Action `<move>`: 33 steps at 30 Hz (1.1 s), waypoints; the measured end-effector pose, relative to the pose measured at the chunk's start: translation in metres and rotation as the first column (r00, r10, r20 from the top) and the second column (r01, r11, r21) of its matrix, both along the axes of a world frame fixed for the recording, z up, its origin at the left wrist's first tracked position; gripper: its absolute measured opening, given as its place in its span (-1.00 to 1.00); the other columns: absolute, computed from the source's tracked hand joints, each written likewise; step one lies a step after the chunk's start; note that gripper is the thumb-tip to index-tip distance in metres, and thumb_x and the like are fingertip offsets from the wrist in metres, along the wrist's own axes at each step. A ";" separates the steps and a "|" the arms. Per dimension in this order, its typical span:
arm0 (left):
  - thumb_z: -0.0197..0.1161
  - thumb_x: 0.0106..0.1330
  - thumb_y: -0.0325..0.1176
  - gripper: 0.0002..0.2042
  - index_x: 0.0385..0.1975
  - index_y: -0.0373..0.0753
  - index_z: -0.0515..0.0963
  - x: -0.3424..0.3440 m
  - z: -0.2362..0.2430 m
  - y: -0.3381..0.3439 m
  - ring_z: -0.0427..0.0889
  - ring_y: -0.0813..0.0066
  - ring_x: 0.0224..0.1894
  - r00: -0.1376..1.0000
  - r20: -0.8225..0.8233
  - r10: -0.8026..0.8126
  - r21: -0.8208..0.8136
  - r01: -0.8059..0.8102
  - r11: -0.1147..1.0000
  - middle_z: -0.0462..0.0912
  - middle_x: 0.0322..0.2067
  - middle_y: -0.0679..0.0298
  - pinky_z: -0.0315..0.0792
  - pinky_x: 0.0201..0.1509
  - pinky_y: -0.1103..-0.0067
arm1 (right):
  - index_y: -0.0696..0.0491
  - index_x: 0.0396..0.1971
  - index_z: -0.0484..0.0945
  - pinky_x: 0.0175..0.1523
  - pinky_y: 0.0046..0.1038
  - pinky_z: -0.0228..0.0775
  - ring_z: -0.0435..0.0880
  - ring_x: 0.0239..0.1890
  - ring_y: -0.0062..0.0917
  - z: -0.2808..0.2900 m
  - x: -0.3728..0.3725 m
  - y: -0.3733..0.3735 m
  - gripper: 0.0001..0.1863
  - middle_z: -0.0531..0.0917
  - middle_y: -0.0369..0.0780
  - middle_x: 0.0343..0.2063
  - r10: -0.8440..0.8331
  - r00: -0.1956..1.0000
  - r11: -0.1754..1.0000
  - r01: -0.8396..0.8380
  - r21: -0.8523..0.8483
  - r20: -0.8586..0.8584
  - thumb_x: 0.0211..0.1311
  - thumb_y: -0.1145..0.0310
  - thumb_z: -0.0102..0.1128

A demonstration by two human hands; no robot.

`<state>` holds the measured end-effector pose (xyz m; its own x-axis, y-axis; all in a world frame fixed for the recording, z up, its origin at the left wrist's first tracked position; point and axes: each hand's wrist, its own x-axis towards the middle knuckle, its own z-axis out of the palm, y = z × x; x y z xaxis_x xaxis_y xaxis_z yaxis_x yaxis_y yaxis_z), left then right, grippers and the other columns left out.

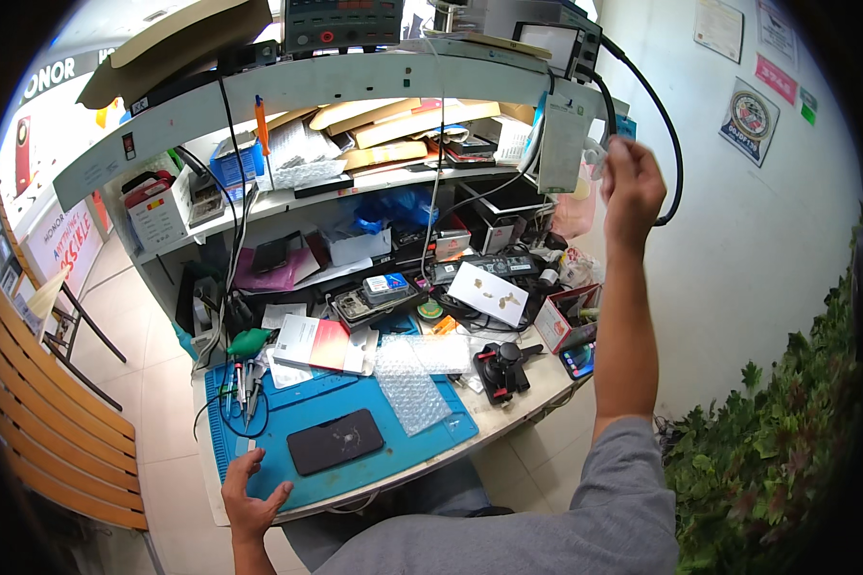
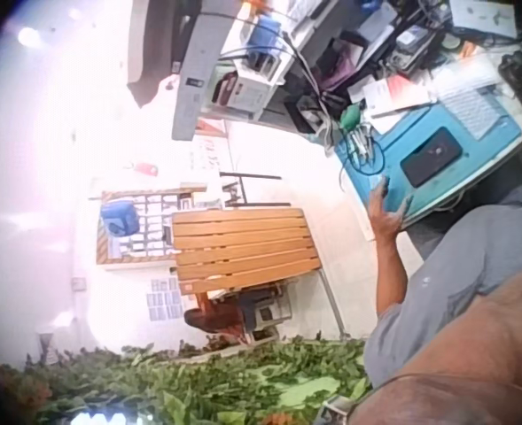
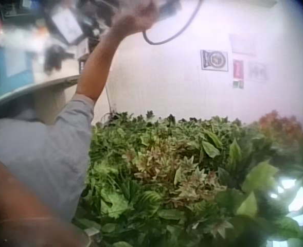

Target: The person manipulates a mobile phone chassis, handles a small component and a blue plastic bag, and uses a hot air gun on the front screen of the phone.

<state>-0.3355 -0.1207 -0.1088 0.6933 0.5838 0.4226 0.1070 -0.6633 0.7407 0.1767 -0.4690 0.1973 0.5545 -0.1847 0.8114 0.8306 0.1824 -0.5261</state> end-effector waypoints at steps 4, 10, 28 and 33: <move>0.70 0.11 -0.38 -0.42 0.17 -0.32 0.68 0.003 -0.008 -0.006 0.76 0.07 0.09 0.996 0.048 0.074 0.138 -0.080 0.987 0.75 0.08 0.00 0.68 0.13 0.30 | 0.18 -0.23 0.67 -0.45 -0.50 0.51 0.59 -0.60 -0.54 0.072 0.101 -0.021 -0.76 0.67 -0.26 -0.52 0.058 0.994 0.985 -0.043 0.165 -0.088 0.40 0.30 0.46; 0.57 0.18 -0.52 -0.55 0.10 -0.37 0.67 0.009 -0.019 -0.007 0.73 0.08 -0.06 0.977 0.106 0.186 0.192 -0.204 0.960 0.71 -0.03 -0.01 0.65 0.04 0.33 | 0.31 0.02 0.56 -0.03 -0.11 0.87 0.73 -0.18 -0.28 0.158 0.250 -0.051 -0.60 0.58 -0.04 -0.16 0.260 0.938 0.923 -0.172 0.345 -0.229 0.43 0.30 0.39; 0.43 0.23 -0.57 -0.70 -0.03 -0.37 0.64 0.006 -0.023 -0.016 0.65 0.21 -0.28 0.919 0.044 0.391 0.274 -0.388 0.880 0.64 -0.20 0.06 0.56 -0.11 0.36 | 0.49 0.28 0.11 -0.14 0.07 1.00 0.81 -0.13 0.30 0.252 0.412 -0.018 -0.57 0.54 0.26 0.15 0.545 0.821 0.375 -0.419 0.827 0.169 0.73 0.47 -0.03; 0.49 0.21 -0.54 -0.72 -0.09 -0.33 0.66 0.007 -0.021 -0.009 0.70 0.11 -0.27 0.934 0.053 0.354 0.337 -0.350 0.874 0.71 -0.22 0.03 0.60 -0.15 0.35 | 0.34 0.22 0.21 -0.06 0.03 0.92 0.79 -0.17 0.18 0.250 0.358 -0.037 -0.63 0.60 0.14 0.07 0.328 0.903 0.394 -0.399 0.828 0.279 0.67 0.38 -0.04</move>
<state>-0.3285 -0.1295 -0.1293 0.4735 0.6145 0.6310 0.3858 -0.7887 0.4786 0.5347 -0.5064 0.4473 0.7057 -0.5872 0.3965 0.5917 0.7962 0.1263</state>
